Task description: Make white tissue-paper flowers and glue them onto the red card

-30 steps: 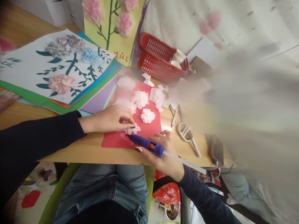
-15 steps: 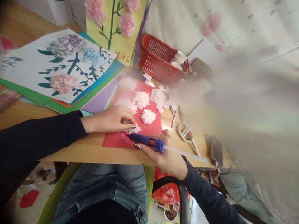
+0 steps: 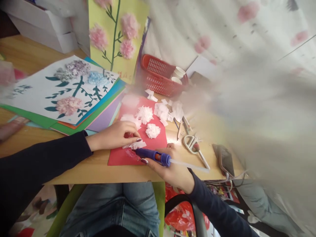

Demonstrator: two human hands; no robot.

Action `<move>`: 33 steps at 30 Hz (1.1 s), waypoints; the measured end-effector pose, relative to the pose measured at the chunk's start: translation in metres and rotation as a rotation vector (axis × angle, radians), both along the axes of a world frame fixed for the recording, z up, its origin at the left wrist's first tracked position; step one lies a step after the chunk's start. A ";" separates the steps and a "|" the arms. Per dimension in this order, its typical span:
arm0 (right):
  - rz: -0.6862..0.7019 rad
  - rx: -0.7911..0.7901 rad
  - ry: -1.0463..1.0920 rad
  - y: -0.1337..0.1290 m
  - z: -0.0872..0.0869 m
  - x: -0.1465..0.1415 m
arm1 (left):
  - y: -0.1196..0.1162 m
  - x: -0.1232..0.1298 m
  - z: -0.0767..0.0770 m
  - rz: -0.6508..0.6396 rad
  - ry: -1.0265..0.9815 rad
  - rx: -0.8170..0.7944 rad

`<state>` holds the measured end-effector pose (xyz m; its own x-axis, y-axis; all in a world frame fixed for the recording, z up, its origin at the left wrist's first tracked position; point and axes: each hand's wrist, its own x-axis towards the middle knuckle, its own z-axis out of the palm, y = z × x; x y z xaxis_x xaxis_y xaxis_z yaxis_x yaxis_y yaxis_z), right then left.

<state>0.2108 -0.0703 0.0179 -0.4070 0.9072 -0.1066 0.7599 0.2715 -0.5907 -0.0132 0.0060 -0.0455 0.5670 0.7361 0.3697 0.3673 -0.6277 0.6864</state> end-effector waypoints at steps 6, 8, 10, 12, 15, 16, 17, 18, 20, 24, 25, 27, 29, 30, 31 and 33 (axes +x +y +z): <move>-0.168 -0.090 0.221 -0.009 0.000 0.011 | -0.044 -0.006 0.049 0.413 -0.426 0.182; -0.263 -0.117 0.344 -0.017 -0.007 0.013 | -0.080 0.006 0.057 0.368 -0.464 0.082; -0.369 -0.108 0.455 -0.025 -0.015 0.011 | -0.115 0.028 0.053 0.240 -0.336 -0.178; -0.439 -0.085 0.541 -0.032 -0.021 0.003 | -0.140 0.055 0.039 0.242 -0.293 -0.341; -0.504 -0.122 0.619 -0.038 -0.023 -0.011 | -0.155 0.092 0.015 0.242 -0.401 -0.462; -0.512 -0.144 0.636 -0.040 -0.021 -0.012 | -0.156 0.100 0.009 0.250 -0.444 -0.494; -0.493 -0.160 0.645 -0.040 -0.018 -0.011 | -0.156 0.106 0.004 0.248 -0.489 -0.523; -0.438 -0.169 0.645 -0.041 -0.014 -0.006 | -0.155 0.109 0.001 0.242 -0.525 -0.545; -0.215 -0.182 0.604 -0.042 -0.004 0.014 | -0.154 0.110 -0.003 0.221 -0.561 -0.583; 0.130 -0.377 0.436 -0.028 0.016 0.070 | -0.151 0.098 -0.008 0.192 -0.541 -0.602; 0.037 -0.343 0.382 -0.019 0.019 0.079 | -0.150 0.096 -0.009 0.179 -0.540 -0.593; -0.290 -0.145 0.145 0.006 0.019 0.085 | -0.149 0.093 -0.014 0.152 -0.547 -0.570; -0.470 0.002 -0.365 0.035 0.014 0.078 | -0.148 0.092 -0.020 0.161 -0.559 -0.558; -0.497 0.022 -0.457 0.049 0.010 0.072 | -0.147 0.092 -0.023 0.186 -0.563 -0.558; -0.509 0.035 -0.504 0.061 0.005 0.066 | -0.147 0.092 -0.025 0.218 -0.566 -0.554; -0.518 0.040 -0.588 0.081 -0.004 0.056 | -0.146 0.091 -0.029 0.261 -0.563 -0.531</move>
<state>0.2671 0.0110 0.0139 0.1823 0.9737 -0.1367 0.9804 -0.1905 -0.0495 0.0781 -0.1403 -0.0745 0.1867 0.9759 0.1130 -0.0317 -0.1090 0.9935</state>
